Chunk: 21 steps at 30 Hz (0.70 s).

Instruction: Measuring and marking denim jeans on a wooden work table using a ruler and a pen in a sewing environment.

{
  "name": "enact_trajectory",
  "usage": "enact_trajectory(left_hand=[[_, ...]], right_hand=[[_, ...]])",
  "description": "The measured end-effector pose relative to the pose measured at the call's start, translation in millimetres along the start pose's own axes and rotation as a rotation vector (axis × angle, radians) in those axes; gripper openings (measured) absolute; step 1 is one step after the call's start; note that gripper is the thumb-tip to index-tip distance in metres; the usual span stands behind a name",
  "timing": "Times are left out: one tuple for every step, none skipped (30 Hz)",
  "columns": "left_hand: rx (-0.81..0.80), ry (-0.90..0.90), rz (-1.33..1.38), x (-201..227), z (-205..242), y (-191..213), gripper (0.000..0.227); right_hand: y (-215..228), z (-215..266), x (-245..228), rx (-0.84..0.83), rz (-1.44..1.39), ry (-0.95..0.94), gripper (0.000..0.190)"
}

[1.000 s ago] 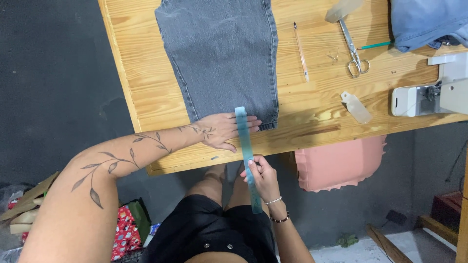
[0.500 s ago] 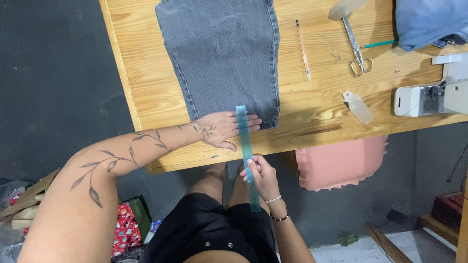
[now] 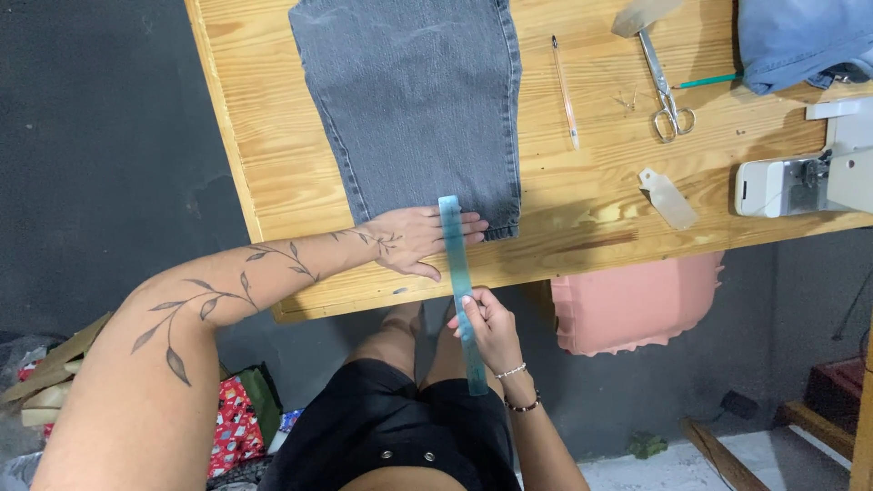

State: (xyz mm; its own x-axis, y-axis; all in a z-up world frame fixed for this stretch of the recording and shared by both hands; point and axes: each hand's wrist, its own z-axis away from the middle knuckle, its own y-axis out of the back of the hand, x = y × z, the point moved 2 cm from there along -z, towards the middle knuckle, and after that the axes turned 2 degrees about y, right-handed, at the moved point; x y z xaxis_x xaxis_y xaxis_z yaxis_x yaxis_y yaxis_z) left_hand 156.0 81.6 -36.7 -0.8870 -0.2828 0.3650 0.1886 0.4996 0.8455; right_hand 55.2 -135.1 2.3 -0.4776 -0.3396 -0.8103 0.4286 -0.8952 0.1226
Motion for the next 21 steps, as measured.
enact_trajectory(left_hand=[[0.004, -0.003, -0.002, 0.1, -0.2, 0.5, 0.085], [0.007, -0.007, -0.004, 0.3, -0.2, 1.0, 0.084], [0.007, -0.007, -0.003, 0.4, -0.4, 0.6, 0.084], [0.009, -0.007, 0.004, 0.3, -0.3, 0.6, 0.084], [0.011, -0.007, 0.011, 0.2, -0.3, 0.6, 0.084], [0.011, -0.007, 0.011, -0.1, 0.1, 0.1, 0.084], [0.008, -0.006, 0.007, -0.3, 0.4, -0.5, 0.084], [0.004, -0.006, 0.002, -0.9, 0.7, -0.9, 0.084], [0.004, -0.006, 0.002, -0.6, 0.6, -0.6, 0.084], [0.004, -0.005, 0.011, -0.5, 0.5, -0.1, 0.084], [0.004, -0.004, 0.020, -0.3, 0.3, 0.4, 0.084], [0.004, -0.004, 0.020, -0.8, 0.5, 0.1, 0.084], [-0.003, -0.002, 0.005, -1.1, 0.6, -0.3, 0.084], [-0.010, 0.002, -0.008, -0.4, 0.7, -0.9, 0.085], [-0.009, 0.002, -0.006, 0.1, 1.6, -1.3, 0.085], [-0.010, 0.001, -0.007, -0.1, 1.3, -1.4, 0.086], [-0.010, 0.000, -0.008, 0.0, 0.6, -1.0, 0.087], [-0.008, -0.005, -0.014, 6.9, -8.5, 13.1, 0.087], [-0.052, 0.104, 0.083, 11.9, -17.9, 26.5, 0.087], [-0.097, 0.210, 0.184, 17.8, -27.5, 39.5, 0.089], [-0.095, 0.202, 0.181, 20.6, -25.1, 30.1, 0.089]], right_hand=[[0.2, 0.0, -0.5, 0.001, -0.005, -0.002, 0.022], [0.2, 0.1, -0.8, 0.002, -0.010, -0.004, 0.022], [0.6, 0.4, -0.4, 0.002, -0.010, -0.005, 0.022], [0.8, 0.5, -0.2, 0.000, -0.013, -0.005, 0.022], [0.9, 0.6, 0.1, -0.003, -0.016, -0.005, 0.022], [1.4, 1.0, -0.1, -0.003, -0.016, -0.006, 0.022], [1.8, 1.5, -0.2, -0.004, -0.015, -0.011, 0.023], [2.3, 1.6, -0.5, -0.006, -0.014, -0.015, 0.023], [2.3, 2.0, 0.1, -0.006, -0.014, -0.015, 0.023], [2.2, 2.3, 0.5, -0.005, -0.019, -0.013, 0.023], [2.1, 2.6, 0.9, -0.004, -0.023, -0.010, 0.023], [2.4, 2.0, 1.2, -0.003, -0.023, -0.011, 0.023], [2.6, 1.6, 1.4, -0.006, -0.020, -0.006, 0.023], [3.0, 2.2, 1.7, -0.010, -0.017, -0.002, 0.024], [3.0, 2.7, 3.7, -0.009, -0.016, -0.004, 0.024], [4.0, 3.0, 4.7, 0.004, -0.033, 0.019, 0.024], [5.3, 3.7, 5.2, 0.018, -0.050, 0.042, 0.024], [7.9, 6.1, 4.5, 0.021, -0.048, 0.050, 0.024], [11.8, 8.7, 3.3, 0.073, -0.062, 0.066, 0.024], [15.5, 12.8, 2.1, 0.127, -0.078, 0.080, 0.024], [21.1, 12.5, -1.0, 0.134, -0.078, 0.084, 0.024]])
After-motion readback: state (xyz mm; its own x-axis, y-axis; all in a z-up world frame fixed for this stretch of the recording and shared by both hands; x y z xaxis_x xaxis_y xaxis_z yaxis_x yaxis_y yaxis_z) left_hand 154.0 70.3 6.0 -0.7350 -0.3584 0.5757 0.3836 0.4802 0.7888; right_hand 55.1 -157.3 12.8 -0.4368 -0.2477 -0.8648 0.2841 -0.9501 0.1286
